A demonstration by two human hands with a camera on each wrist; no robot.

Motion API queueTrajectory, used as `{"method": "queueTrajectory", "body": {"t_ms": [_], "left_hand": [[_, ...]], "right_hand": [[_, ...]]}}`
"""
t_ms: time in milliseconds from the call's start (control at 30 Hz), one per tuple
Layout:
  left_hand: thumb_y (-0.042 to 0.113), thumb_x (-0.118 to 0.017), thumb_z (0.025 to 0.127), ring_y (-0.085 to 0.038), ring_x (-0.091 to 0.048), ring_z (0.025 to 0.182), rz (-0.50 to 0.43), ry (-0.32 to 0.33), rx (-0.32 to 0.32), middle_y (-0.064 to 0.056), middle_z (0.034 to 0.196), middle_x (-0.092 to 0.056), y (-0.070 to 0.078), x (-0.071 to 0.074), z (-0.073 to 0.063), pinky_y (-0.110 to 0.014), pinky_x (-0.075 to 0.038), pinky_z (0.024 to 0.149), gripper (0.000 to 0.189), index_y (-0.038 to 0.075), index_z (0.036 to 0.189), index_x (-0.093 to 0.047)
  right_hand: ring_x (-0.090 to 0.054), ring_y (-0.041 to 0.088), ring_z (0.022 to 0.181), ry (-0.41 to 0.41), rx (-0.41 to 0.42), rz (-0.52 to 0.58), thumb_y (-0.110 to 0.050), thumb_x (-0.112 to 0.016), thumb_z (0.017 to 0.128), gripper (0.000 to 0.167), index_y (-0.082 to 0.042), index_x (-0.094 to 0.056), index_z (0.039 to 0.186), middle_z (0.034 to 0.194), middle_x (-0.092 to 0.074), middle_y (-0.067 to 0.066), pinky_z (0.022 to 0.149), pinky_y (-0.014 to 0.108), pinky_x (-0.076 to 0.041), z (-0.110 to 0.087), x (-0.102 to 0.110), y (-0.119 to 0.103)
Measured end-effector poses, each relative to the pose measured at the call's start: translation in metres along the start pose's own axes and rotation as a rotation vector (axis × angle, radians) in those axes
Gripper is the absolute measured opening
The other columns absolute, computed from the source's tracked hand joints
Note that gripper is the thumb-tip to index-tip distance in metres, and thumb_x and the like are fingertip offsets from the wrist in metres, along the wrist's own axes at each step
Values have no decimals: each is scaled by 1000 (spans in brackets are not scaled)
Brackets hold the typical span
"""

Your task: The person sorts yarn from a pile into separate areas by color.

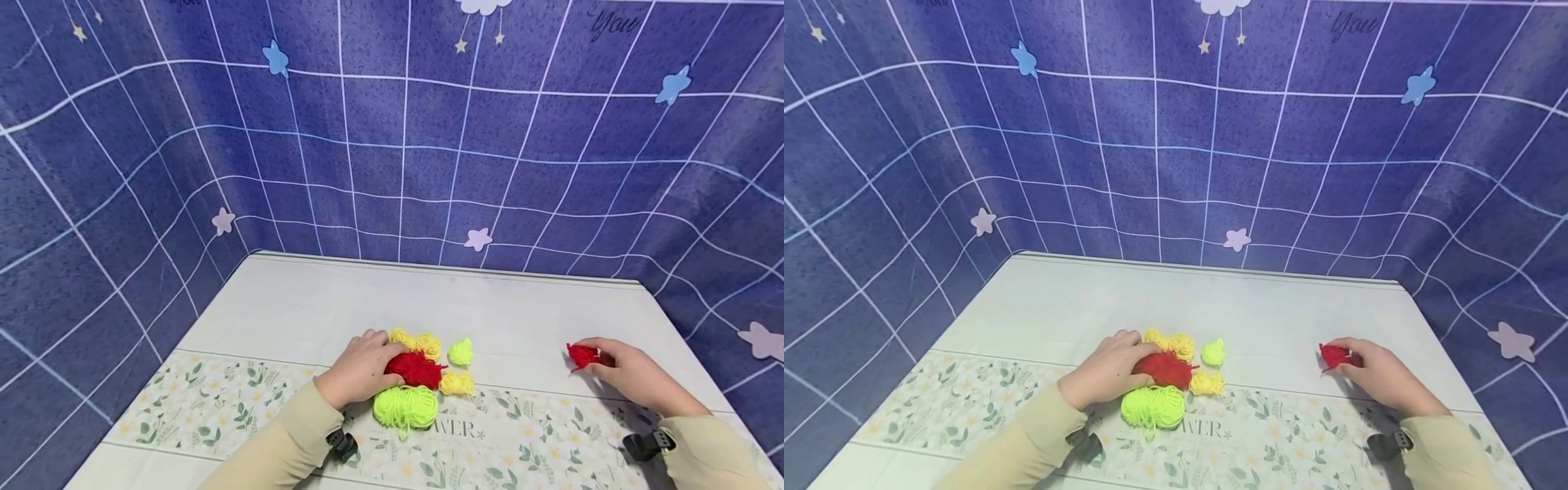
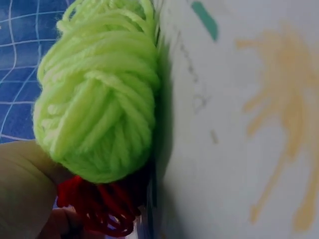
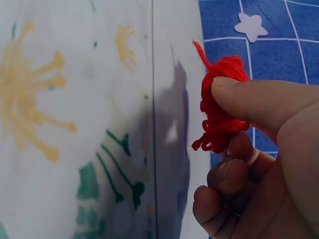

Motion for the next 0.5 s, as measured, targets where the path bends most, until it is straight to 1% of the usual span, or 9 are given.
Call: {"method": "queueTrajectory", "body": {"t_ms": [100,233,333,500], "left_hand": [[45,-76,89,-17,-45,89,34,1,-1,3,100,-55,1,1,3,-36,-38,72,47,23,129,-68],[42,-77,88,-17,-45,89,51,9,3,3,100,-55,2,3,6,-36,-38,73,41,23,124,-72],[39,-77,88,-16,-44,87,51,4,1,4,98,-55,3,4,8,-36,-38,74,36,22,120,-73],[36,-75,90,-15,-41,84,60,-2,-12,6,94,-52,6,8,7,-36,-36,75,31,20,117,-75]], "right_hand": [[-61,21,93,-16,-1,-10,-25,-77,91,44,-9,-66,131,118,-67,14,71,37,-49,3,-5,1],[-62,24,95,-40,-2,-17,-21,-76,91,44,-7,-65,132,119,-67,16,72,40,-50,5,-11,1],[-62,24,95,-43,-6,-3,-20,-77,91,44,-8,-66,131,118,-68,15,73,40,-51,5,-15,-3],[-61,20,93,-48,16,20,-25,-77,91,44,-10,-67,130,115,-68,11,73,40,-50,7,-19,-13]]}}
Point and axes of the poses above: each hand's wrist, its own z-axis towards the middle knuckle, its own x-axis out of the back of the hand, y = z × x, the point moved 10 cm from there along z, towards the middle knuckle
